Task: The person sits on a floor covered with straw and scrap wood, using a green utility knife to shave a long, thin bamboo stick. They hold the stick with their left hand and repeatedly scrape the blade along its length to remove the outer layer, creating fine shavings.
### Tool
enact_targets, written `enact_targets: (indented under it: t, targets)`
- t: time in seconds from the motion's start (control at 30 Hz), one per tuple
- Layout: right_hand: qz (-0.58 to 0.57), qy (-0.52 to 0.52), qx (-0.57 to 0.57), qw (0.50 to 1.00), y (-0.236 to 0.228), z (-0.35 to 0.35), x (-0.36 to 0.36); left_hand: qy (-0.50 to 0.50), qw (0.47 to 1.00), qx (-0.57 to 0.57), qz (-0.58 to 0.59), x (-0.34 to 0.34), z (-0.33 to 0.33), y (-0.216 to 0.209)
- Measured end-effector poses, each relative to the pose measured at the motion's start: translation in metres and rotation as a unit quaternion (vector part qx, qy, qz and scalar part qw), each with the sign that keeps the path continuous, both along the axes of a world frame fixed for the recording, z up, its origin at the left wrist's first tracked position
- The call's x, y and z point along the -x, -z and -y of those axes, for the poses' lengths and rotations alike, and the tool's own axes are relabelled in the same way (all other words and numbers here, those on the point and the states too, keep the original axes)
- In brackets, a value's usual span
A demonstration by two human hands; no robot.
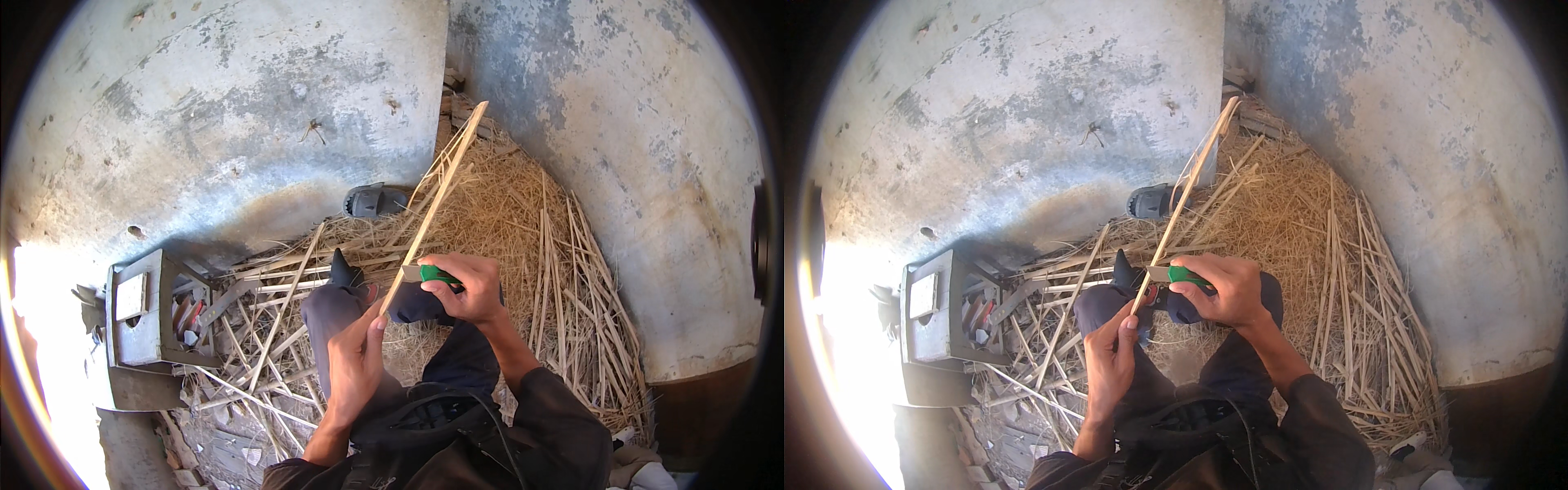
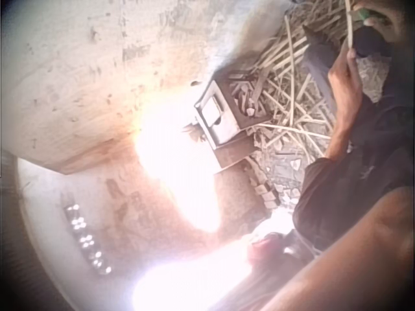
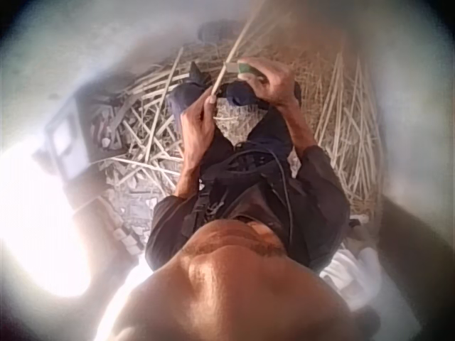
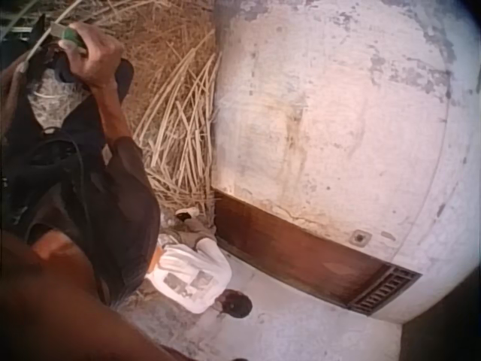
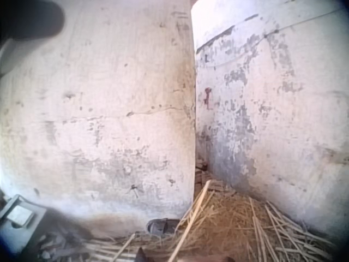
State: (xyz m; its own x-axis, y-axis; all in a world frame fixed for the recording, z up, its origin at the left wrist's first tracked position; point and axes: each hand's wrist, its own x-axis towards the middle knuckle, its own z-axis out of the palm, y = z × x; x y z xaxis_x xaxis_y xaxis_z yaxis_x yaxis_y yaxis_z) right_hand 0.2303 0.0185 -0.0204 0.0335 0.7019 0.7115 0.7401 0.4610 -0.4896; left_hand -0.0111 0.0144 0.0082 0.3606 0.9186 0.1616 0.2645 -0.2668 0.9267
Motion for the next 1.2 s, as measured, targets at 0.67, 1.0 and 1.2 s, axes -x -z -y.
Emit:
enact_targets:
  t: [0.67,1.0,1.2]
  targets:
    - [0.035,0.041,-0.028,0.998,0.000,0.000,-0.005,-0.012,0.997,0.052,-0.057,0.004,0.002,-0.001]
    - [-0.040,0.124,-0.057,0.990,0.020,-0.015,-0.023,-0.026,0.999,0.020,-0.042,0.008,0.006,0.008]
    - [-0.129,0.281,0.033,0.950,0.024,-0.040,-0.111,-0.043,0.996,0.059,-0.043,0.025,0.030,0.035]
